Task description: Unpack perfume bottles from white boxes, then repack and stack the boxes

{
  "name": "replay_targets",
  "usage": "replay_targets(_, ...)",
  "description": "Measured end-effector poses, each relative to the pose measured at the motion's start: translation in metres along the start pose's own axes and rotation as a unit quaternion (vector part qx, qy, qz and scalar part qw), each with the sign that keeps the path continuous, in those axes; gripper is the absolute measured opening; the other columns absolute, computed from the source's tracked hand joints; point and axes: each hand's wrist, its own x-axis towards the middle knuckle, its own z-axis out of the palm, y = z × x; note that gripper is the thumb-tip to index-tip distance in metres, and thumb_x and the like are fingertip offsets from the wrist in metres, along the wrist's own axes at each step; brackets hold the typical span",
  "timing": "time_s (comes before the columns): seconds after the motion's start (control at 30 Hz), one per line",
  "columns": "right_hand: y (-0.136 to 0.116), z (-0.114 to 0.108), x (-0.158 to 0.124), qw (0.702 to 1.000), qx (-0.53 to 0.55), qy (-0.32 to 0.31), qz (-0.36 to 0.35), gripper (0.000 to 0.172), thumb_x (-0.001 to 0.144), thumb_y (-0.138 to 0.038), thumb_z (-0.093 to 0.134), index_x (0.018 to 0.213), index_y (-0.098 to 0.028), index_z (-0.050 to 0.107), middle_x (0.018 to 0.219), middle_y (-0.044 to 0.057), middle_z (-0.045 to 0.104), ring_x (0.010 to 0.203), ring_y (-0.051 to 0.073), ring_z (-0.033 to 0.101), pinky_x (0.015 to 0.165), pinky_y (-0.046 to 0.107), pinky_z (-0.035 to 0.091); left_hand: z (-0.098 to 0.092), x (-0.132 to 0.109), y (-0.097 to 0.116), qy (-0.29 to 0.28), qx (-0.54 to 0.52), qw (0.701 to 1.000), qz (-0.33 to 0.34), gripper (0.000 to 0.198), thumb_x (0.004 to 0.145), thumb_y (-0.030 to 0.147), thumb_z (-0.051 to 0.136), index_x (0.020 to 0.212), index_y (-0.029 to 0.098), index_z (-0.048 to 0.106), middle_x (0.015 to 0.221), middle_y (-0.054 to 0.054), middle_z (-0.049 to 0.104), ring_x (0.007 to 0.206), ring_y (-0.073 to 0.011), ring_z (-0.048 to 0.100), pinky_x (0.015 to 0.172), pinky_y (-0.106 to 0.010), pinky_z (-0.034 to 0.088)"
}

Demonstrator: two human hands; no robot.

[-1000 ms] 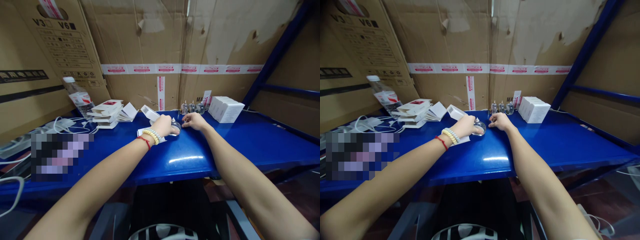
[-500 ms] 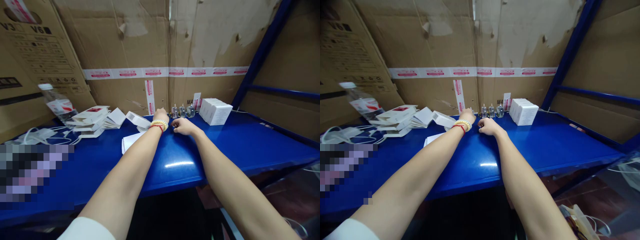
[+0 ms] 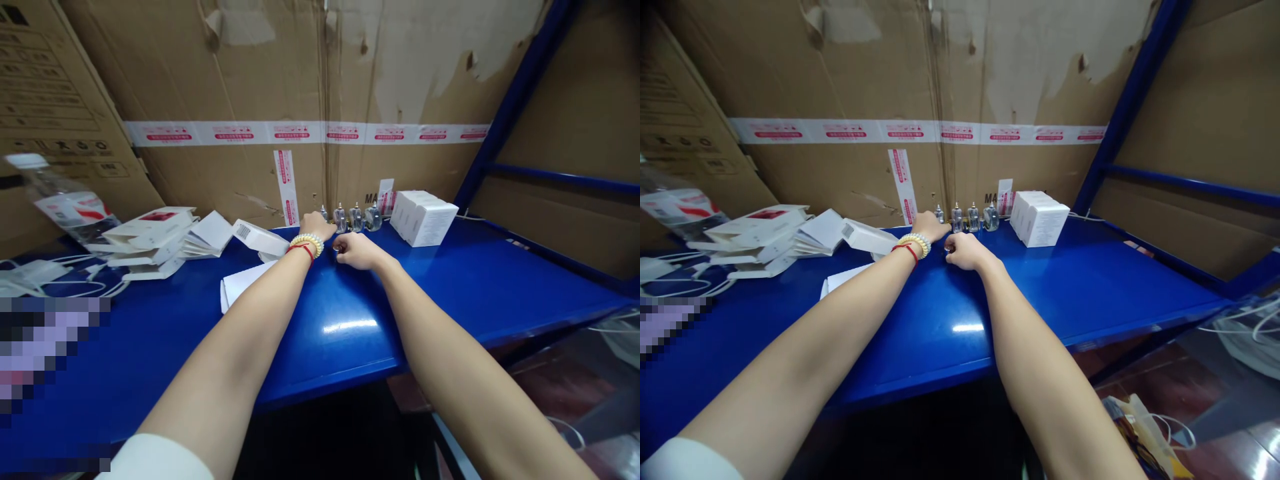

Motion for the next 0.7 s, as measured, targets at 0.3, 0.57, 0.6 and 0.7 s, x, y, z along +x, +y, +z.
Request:
replay_targets(0.3, -0.007, 0.017, 0.004, 0.995, 0.042, 0.081, 0.029, 0.025, 0.071, -0.012, 0.061, 0.095, -0.013, 0.064, 0.088, 0.005, 0.071, 0.079, 0.015, 0.063, 0.072, 0.022, 0.045, -0.043, -0.019, 0.004, 0.011, -0.04, 0.999, 0.017, 0.031, 0.074, 0.026, 0.06, 0.096, 0.007, 0.071, 0.103, -0.024, 0.071, 0.105, -0.0327, 0.066, 0.084, -0.035, 0.052)
replay_targets(0.57, -0.029, 0.038, 0.02, 0.994, -0.023, 0.107, 0.027, 0.038, 0.083, -0.021, 0.056, 0.121, -0.019, 0.052, 0.101, 0.01, 0.071, 0.09, 0.023, 0.067, 0.078, 0.029, 0.048, -0.132, -0.1, -0.029, 0.26, -0.128, 0.928, 0.236, 0.02, 0.07, 0.013, 0.056, 0.089, 0.014, 0.065, 0.085, -0.006, 0.068, 0.08, -0.0175, 0.062, 0.082, -0.032, 0.05)
replay_targets(0.6, -0.032, 0.039, 0.023, 0.993, -0.049, 0.102, 0.027, 0.036, 0.085, -0.022, 0.054, 0.121, -0.02, 0.053, 0.101, 0.011, 0.071, 0.09, 0.024, 0.067, 0.077, 0.03, 0.049, -0.138, -0.112, -0.04, 0.277, -0.132, 0.92, 0.245, 0.018, 0.07, 0.013, 0.055, 0.086, 0.015, 0.064, 0.081, -0.004, 0.066, 0.074, -0.0158, 0.06, 0.079, -0.031, 0.05)
replay_targets(0.7, -0.04, 0.041, 0.03, 0.989, -0.111, 0.087, 0.048, 0.031, 0.089, -0.025, 0.049, 0.119, -0.02, 0.054, 0.101, 0.013, 0.07, 0.091, 0.028, 0.068, 0.074, 0.033, 0.049, -0.146, -0.136, -0.077, 0.302, -0.136, 0.915, 0.23, 0.015, 0.069, 0.013, 0.055, 0.082, 0.017, 0.062, 0.071, 0.0, 0.062, 0.058, -0.0117, 0.053, 0.069, -0.029, 0.048)
